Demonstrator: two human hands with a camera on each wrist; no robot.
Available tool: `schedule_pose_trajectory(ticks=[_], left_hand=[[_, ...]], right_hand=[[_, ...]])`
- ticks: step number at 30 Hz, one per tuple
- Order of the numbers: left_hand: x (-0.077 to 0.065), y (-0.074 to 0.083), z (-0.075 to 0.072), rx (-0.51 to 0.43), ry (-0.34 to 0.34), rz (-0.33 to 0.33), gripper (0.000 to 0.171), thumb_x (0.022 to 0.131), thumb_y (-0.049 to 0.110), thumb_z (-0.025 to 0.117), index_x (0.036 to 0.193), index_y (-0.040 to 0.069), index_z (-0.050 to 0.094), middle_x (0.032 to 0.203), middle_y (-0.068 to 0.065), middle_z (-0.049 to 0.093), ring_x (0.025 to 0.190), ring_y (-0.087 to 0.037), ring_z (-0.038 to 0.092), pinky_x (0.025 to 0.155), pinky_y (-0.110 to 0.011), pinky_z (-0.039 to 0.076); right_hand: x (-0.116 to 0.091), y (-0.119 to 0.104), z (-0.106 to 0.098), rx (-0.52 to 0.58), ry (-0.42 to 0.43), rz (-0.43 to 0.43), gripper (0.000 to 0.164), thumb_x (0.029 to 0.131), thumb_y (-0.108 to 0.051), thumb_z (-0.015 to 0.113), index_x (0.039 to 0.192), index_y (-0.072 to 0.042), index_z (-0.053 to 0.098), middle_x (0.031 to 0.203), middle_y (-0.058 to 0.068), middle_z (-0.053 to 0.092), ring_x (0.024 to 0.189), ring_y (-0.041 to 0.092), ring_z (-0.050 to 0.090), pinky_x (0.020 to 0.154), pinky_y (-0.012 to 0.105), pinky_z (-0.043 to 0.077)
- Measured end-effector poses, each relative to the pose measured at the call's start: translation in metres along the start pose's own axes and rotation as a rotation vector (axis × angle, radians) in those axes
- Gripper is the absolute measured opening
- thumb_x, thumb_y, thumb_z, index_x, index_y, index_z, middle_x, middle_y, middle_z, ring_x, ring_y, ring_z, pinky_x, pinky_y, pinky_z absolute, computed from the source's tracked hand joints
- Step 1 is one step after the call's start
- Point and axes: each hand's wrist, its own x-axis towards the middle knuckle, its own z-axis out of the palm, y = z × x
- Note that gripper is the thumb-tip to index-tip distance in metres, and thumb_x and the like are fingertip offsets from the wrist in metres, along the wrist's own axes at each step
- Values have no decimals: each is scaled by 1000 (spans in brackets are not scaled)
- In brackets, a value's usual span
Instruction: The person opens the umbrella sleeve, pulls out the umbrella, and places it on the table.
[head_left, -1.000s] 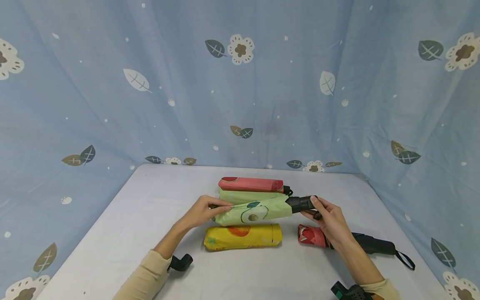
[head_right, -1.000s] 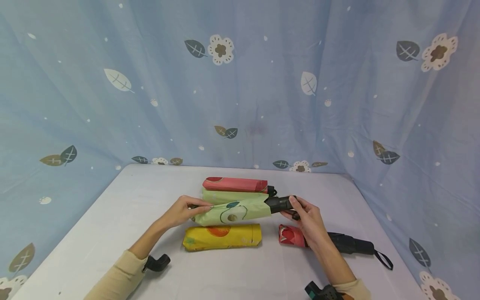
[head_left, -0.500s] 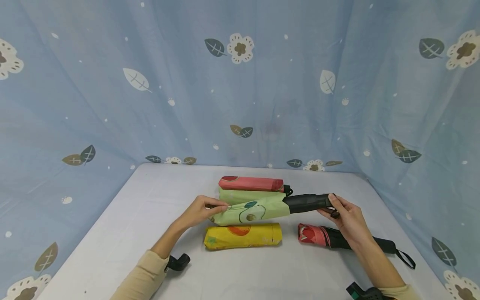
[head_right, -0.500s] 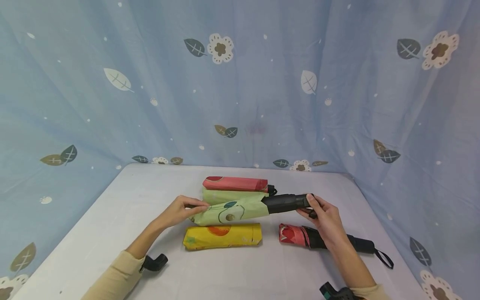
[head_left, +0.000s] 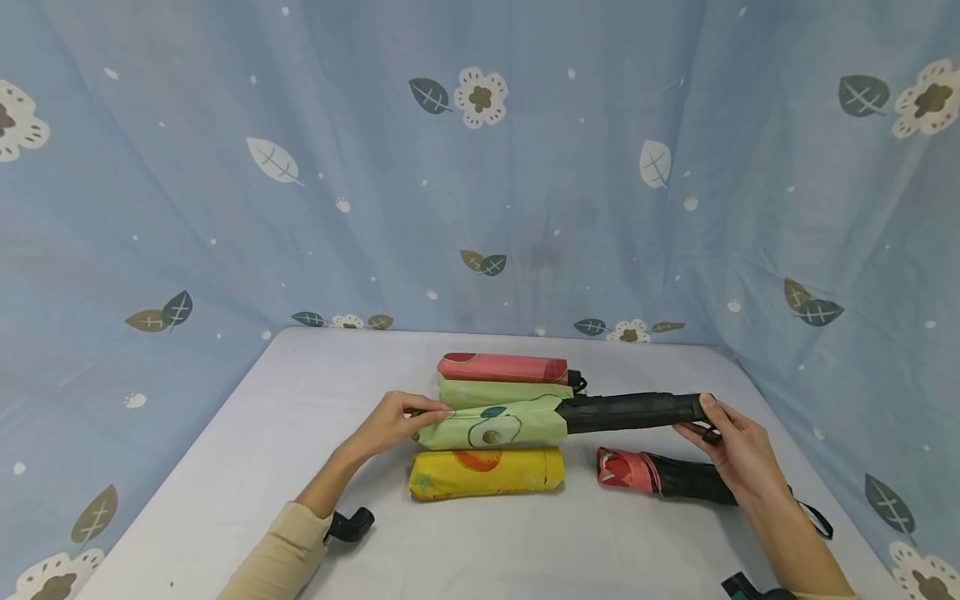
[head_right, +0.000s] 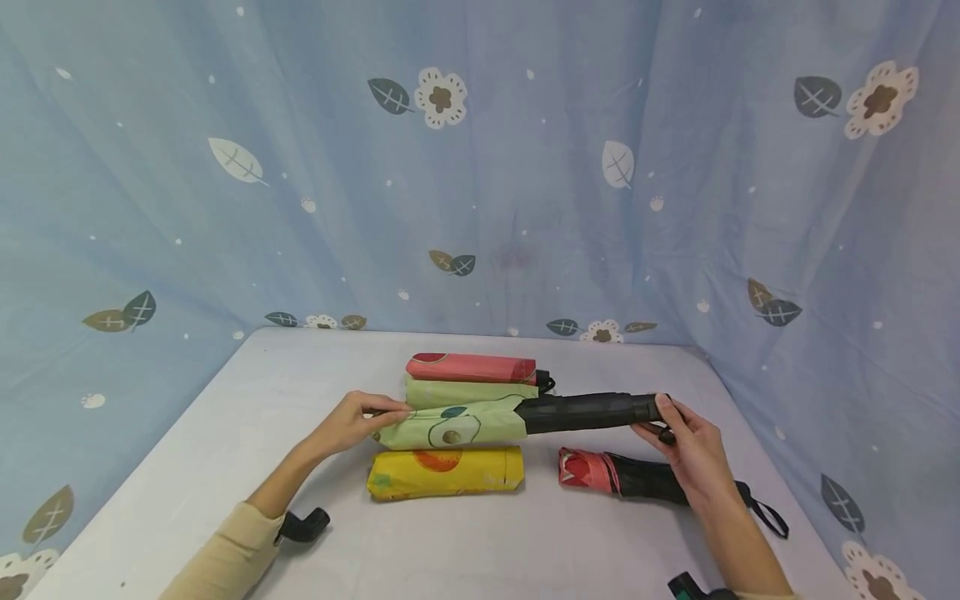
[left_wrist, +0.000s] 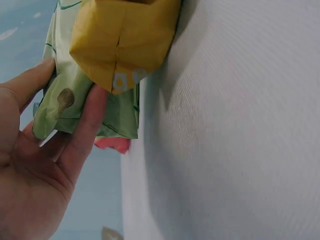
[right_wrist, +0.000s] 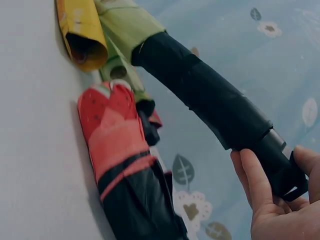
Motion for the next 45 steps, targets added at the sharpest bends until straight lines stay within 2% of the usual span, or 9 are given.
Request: schedule_pose_trajectory(ticks=[7,9,12,16,21,27,37,41,45], left_hand=[[-2,-3,-1,23,-15,-14,20,95,10,63,110,4,75,110,-13,74,82,-30,65,63,-20,49],[-2,-3,-1,32,-19,-6,20,95,10,63,110,4,75,108,-13,74,81,-30,65,63,-21,48],[-1,-3,-1,37,-30,14,20,95,9,63,110,3,75,107,-14,74,82,-30,66,66,-22,49],[-2,-3,1,38,-44,26,20,95,8,63,110,2,74,106,-14,74,80,-30,65,67,-23,49],[-1,-5,3,39,-46,34,20,95,8,63,109,1,74,104,-15,75,75,-32,60,64,-23,47],[5,-29,10,72,-37,63,20,95,8,63,110,2,74,105,-14,75,80,-29,65,69,-27,52],[11,-38,13,100,-44,36,20,96,27,63,112,22,74,110,2,74,87,-12,65,76,-25,52],[11,-36,14,123,-39,17,19,95,28,64,113,25,73,110,4,73,87,-9,62,77,-28,50],[10,-36,14,128,-35,13,20,95,27,65,113,25,72,112,5,73,91,-8,62,79,-30,49]], right_hand=[[-6,-3,-25,79,18,-3,17,100,-19,56,109,-24,69,164,3,-16,98,7,70,86,30,56],[-7,-3,-30,72,27,-4,17,100,-18,55,109,-24,69,164,1,-13,100,4,69,87,31,56],[-8,-3,-38,59,59,-1,16,99,-18,57,107,-25,69,161,-6,15,98,3,69,86,31,56],[-9,-4,-46,50,78,10,13,98,-19,59,104,-26,69,130,-14,40,96,3,69,86,32,56],[-10,-6,-55,65,72,-2,14,98,-19,59,106,-24,69,121,-13,47,96,4,69,85,32,57],[-13,-6,-66,107,101,11,15,98,-17,59,106,-24,69,115,-14,52,93,5,70,85,34,57],[-13,-5,-80,76,152,89,12,97,-23,61,105,-29,66,128,-18,42,92,4,70,89,33,55],[-12,-7,-81,33,161,118,62,97,-26,60,150,-30,29,133,-22,37,91,0,69,90,32,54],[-9,-8,-79,-49,194,126,90,95,-32,62,156,-7,1,128,-23,39,88,-4,67,87,30,56]])
